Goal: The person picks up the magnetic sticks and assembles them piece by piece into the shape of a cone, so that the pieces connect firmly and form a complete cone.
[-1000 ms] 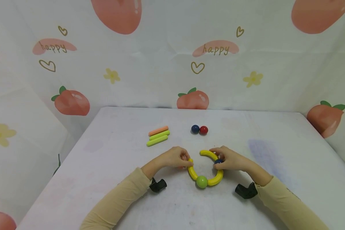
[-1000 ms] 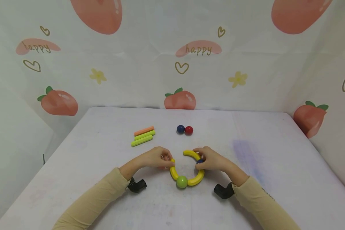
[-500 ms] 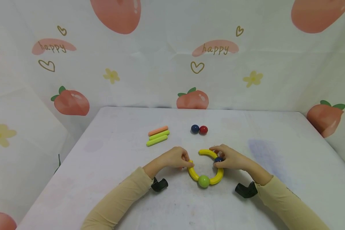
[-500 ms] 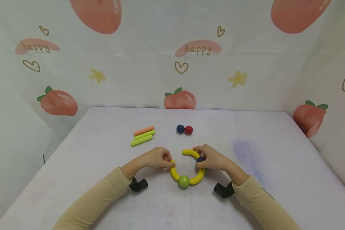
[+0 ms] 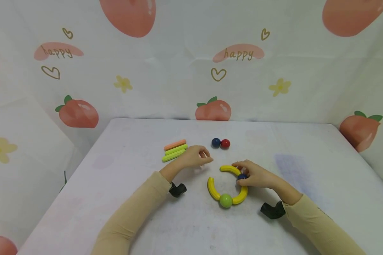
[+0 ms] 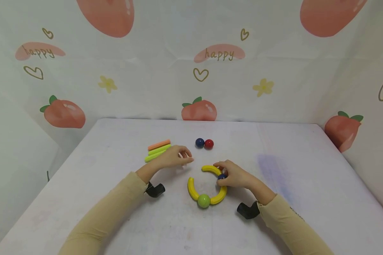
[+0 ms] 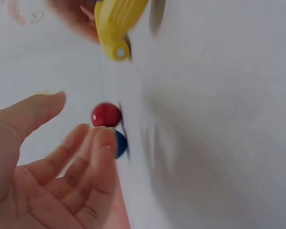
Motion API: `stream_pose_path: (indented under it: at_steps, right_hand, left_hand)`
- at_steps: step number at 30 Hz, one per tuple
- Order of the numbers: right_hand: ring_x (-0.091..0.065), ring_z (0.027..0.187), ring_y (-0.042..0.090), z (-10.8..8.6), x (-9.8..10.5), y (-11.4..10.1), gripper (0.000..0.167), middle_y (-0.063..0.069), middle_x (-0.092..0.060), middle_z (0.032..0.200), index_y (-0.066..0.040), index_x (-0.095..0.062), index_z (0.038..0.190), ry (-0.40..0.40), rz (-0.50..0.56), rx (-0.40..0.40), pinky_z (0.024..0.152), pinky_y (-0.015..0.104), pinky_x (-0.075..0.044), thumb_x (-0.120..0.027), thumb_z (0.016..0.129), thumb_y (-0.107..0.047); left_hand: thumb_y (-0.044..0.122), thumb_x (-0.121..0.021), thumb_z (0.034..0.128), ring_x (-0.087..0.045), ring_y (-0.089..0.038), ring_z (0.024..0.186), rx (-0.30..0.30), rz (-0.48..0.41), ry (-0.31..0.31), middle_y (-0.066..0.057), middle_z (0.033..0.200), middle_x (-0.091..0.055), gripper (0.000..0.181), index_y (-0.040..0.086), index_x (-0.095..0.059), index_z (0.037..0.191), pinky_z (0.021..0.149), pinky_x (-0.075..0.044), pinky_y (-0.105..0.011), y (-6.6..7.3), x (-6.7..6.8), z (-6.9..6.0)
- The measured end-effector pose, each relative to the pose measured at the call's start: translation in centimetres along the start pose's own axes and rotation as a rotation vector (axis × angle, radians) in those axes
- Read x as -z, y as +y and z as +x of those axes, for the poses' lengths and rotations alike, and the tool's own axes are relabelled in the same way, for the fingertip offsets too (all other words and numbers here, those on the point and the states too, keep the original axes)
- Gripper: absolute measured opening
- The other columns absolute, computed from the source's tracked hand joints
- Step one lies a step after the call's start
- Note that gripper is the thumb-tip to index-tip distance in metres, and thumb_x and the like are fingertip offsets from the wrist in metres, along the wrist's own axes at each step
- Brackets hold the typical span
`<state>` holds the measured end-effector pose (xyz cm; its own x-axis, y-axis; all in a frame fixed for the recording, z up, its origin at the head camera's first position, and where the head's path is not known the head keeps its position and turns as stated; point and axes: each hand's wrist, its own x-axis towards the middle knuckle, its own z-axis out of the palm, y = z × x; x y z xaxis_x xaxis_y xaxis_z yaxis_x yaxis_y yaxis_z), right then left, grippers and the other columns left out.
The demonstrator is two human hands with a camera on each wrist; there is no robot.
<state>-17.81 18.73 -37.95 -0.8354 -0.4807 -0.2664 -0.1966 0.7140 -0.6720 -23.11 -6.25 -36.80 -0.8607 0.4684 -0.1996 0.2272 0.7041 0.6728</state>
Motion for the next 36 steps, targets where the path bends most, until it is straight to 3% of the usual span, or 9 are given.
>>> stream_pose_path:
  at_steps: [5, 9, 13, 19, 26, 36]
  right_hand:
    - [-0.05, 0.093, 0.024, 0.0, 0.0, 0.0, 0.059, 0.018, -0.051, 0.113, -0.003, -0.046, 0.132, -0.002, 0.009, -0.001, 0.081, 0.037, -0.05, -0.069, 0.08, -0.017]
    - [-0.05, 0.093, 0.024, 0.1, 0.0, 0.1, 0.059, 0.018, -0.051, 0.113, -0.003, -0.047, 0.132, -0.001, 0.009, -0.002, 0.081, 0.037, -0.05, -0.069, 0.08, -0.017]
    - [-0.05, 0.093, 0.024, 0.1, 0.0, 0.1, 0.058, 0.018, -0.051, 0.113, -0.003, -0.047, 0.132, -0.002, 0.005, -0.001, 0.081, 0.037, -0.05, -0.069, 0.08, -0.017]
    - [-0.05, 0.094, 0.025, 0.1, 0.0, 0.0, 0.058, 0.018, -0.051, 0.113, -0.003, -0.047, 0.132, -0.002, 0.001, -0.003, 0.082, 0.039, -0.051, -0.069, 0.08, -0.018]
    - [-0.05, 0.095, 0.025, 0.0, 0.0, 0.0, 0.059, 0.017, -0.051, 0.114, -0.003, -0.047, 0.132, -0.009, 0.011, -0.005, 0.082, 0.039, -0.05, -0.069, 0.08, -0.018]
    - [-0.05, 0.095, 0.025, 0.1, 0.0, 0.1, 0.059, 0.017, -0.051, 0.113, -0.003, -0.047, 0.132, -0.008, 0.009, 0.005, 0.082, 0.039, -0.05, -0.069, 0.08, -0.019]
  left_hand:
    - [0.027, -0.063, 0.0887, -0.058, -0.017, 0.081, -0.05, -0.047, 0.104, -0.009, 0.101, -0.061, 0.031, 0.008, -0.059, 0.113, 0.065, -0.047, -0.019, -0.5, 0.1, 2.1]
    - [0.026, -0.061, 0.0902, -0.061, -0.021, 0.092, -0.039, -0.063, 0.142, -0.011, 0.112, -0.059, 0.036, 0.009, -0.053, 0.121, 0.071, -0.052, -0.023, -0.5, 0.0, 3.4]
    - [0.023, -0.06, 0.0912, -0.06, -0.024, 0.099, -0.065, -0.037, 0.178, -0.013, 0.119, -0.056, 0.039, 0.01, -0.05, 0.127, 0.081, -0.052, -0.029, -0.4, -0.1, 4.6]
    - [0.024, -0.061, 0.0909, -0.059, -0.024, 0.099, -0.055, -0.013, 0.166, -0.014, 0.123, -0.052, 0.045, 0.014, -0.048, 0.132, 0.086, -0.051, -0.031, -0.4, -0.4, 5.9]
    - [0.026, -0.06, 0.0912, -0.05, -0.026, 0.118, -0.005, 0.022, 0.134, -0.014, 0.13, -0.05, 0.05, 0.018, -0.044, 0.138, 0.101, -0.044, -0.038, -0.3, -0.8, 6.4]
    - [0.026, -0.066, 0.0866, -0.054, -0.025, 0.105, 0.03, -0.019, 0.149, -0.013, 0.119, -0.058, 0.04, 0.011, -0.054, 0.122, 0.093, -0.047, -0.035, -0.2, -0.8, 6.4]
